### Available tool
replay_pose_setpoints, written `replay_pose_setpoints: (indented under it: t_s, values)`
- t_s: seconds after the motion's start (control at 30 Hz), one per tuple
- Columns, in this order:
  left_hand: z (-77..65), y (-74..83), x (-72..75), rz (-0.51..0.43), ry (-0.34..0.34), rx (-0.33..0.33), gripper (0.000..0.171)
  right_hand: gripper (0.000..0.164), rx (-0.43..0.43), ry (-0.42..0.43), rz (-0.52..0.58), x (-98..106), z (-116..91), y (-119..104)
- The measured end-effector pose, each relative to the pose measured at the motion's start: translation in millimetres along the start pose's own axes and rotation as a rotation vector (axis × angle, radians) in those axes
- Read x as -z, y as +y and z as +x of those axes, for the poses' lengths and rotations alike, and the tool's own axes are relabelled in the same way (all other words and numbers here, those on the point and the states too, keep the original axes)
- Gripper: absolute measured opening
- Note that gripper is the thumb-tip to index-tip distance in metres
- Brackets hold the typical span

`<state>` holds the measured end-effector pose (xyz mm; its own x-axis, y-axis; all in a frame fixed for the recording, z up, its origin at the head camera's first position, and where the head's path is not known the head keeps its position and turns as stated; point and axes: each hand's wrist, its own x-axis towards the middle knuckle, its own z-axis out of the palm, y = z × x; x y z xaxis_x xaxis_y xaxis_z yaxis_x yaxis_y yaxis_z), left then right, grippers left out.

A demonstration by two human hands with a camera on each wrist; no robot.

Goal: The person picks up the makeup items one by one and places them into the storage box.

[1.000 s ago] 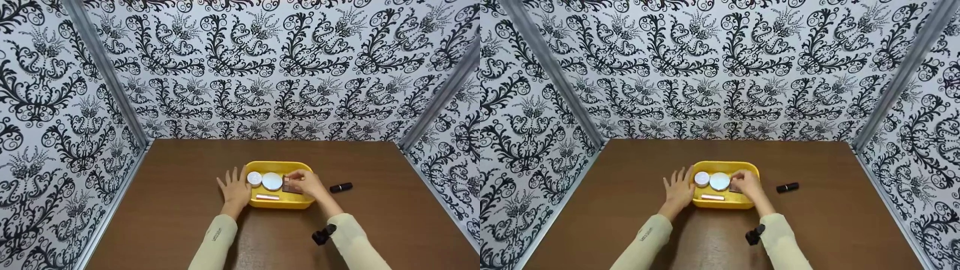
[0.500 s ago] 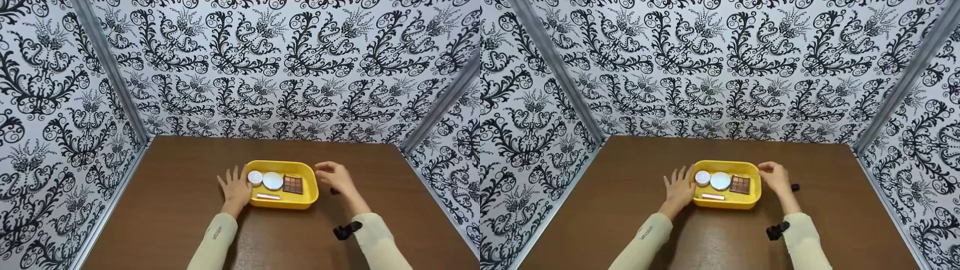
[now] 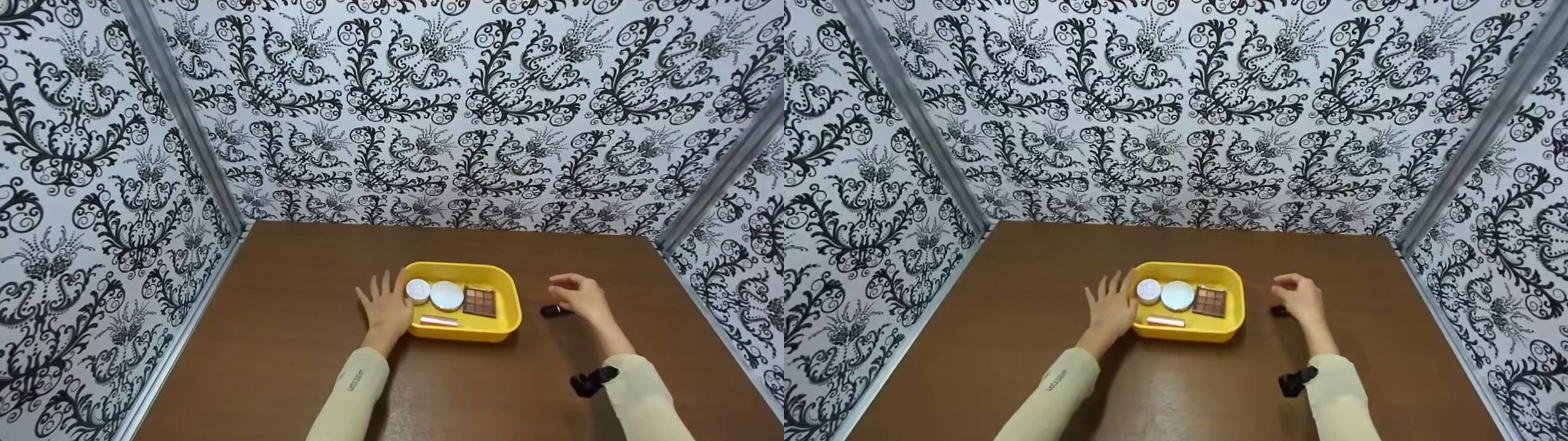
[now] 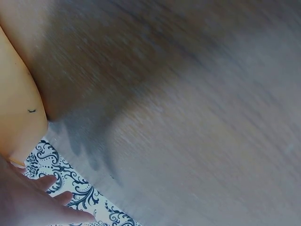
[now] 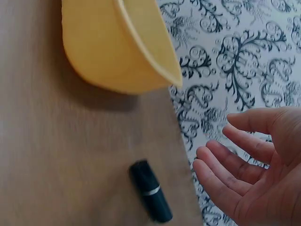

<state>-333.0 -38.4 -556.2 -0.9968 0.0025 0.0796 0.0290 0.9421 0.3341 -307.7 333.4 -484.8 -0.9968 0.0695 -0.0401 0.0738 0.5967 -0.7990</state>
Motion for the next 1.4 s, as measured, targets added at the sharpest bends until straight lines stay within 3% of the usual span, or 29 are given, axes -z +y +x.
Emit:
replay_pose_setpoints:
  t_s: [0.63,0.8,1.03,1.23,1.4]
  values:
    - [1.5,-0.5,-2.8,0.002,0.02,-0.003,0.062,0.051,-0.098,0.093,-0.124,9.2,0.4,49.5]
    - [-0.3,0.2,-1.6,0.0,0.008,-0.001,0.061,0.065,-0.145,0.099,-0.209,2.9,0.7,56.7]
    - [-0.2,0.5,-3.6,0.009,0.003,0.008,0.063,0.088,-0.2,0.019,-0.317,-8.2,1.1,61.0]
    - [-0.4,1.0,-3.5,0.03,0.0,-0.001,0.063,0.084,-0.215,0.003,-0.375,-12.0,1.2,61.8]
    - [0.2,-0.1,-3.3,0.022,0.011,-0.002,0.063,0.08,-0.204,0.03,-0.326,-12.2,0.6,61.6]
